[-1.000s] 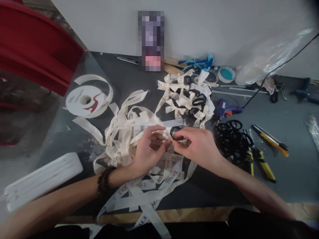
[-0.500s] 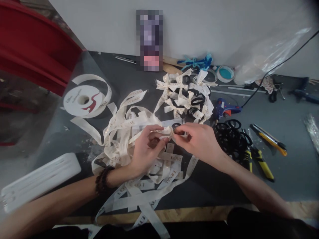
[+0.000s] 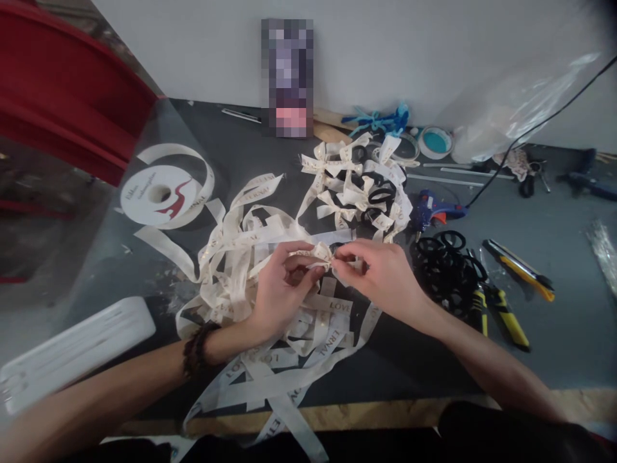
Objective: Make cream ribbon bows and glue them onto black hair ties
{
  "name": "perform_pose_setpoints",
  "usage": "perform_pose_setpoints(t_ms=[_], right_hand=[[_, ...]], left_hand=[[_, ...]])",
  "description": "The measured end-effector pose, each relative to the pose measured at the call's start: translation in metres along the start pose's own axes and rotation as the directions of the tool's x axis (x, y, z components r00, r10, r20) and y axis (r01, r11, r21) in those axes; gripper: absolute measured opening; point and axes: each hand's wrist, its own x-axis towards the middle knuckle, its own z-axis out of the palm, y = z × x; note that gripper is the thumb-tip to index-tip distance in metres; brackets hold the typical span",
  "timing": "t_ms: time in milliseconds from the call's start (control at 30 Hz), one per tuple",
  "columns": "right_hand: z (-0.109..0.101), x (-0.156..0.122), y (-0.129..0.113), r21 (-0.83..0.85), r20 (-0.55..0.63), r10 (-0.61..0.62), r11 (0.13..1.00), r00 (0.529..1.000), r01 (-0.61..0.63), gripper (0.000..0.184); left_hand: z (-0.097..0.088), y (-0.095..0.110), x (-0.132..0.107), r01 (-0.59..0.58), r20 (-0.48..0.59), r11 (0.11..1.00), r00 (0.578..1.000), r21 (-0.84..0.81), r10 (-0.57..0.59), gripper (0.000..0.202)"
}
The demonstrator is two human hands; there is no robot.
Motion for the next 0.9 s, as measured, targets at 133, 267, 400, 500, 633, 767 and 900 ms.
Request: perform_pose_setpoints(t_ms=[133,267,400,500,633,767,900], right_hand=[[0.000,0.002,0.005,-0.042,-0.008,-0.009,0.999,1.000,0.009,0.014],[-0.001,0.001,0.006,-0.076,-0.018,-0.042,0.996,0.999,0.041,0.011],[-0.008,-0.004,-0.001,-0.150,-0.119,-0.144,0.981,0.982,0.126,0.014],[-0.019,-0.003,-0.006,-0.193,-0.199,-0.198,0.968,0.960,0.160,0.017],[-0.037,0.007,-0.003,-0.295,-0.254,-0.176,0.951,0.951,0.097,0.020],[-0.051,0.025,0.011,-0.453,-0.319,-0.202,0.891,0.926,0.038,0.025],[-0.064,0.058,0.012,-0.534,-0.248,-0.137,0.846,0.959,-0.017,0.029]], left_hand=[[0.000,-0.001,0.000,-0.010,0.006,1.000,1.000,0.030,0.010,0.037],[-0.001,-0.002,0.000,-0.002,0.010,1.000,1.000,0.030,0.002,0.036],[-0.003,-0.003,0.000,0.015,0.001,1.000,1.000,0.021,-0.015,0.037],[-0.003,-0.003,0.000,0.024,0.022,1.000,0.999,-0.005,-0.024,0.033],[-0.003,-0.002,-0.001,-0.014,0.067,0.998,0.998,0.058,0.010,0.028],[-0.004,-0.002,-0.005,-0.161,0.189,0.953,0.975,0.258,0.114,0.025],[-0.004,-0.001,-0.007,-0.271,0.281,0.900,0.943,0.341,0.177,0.023]])
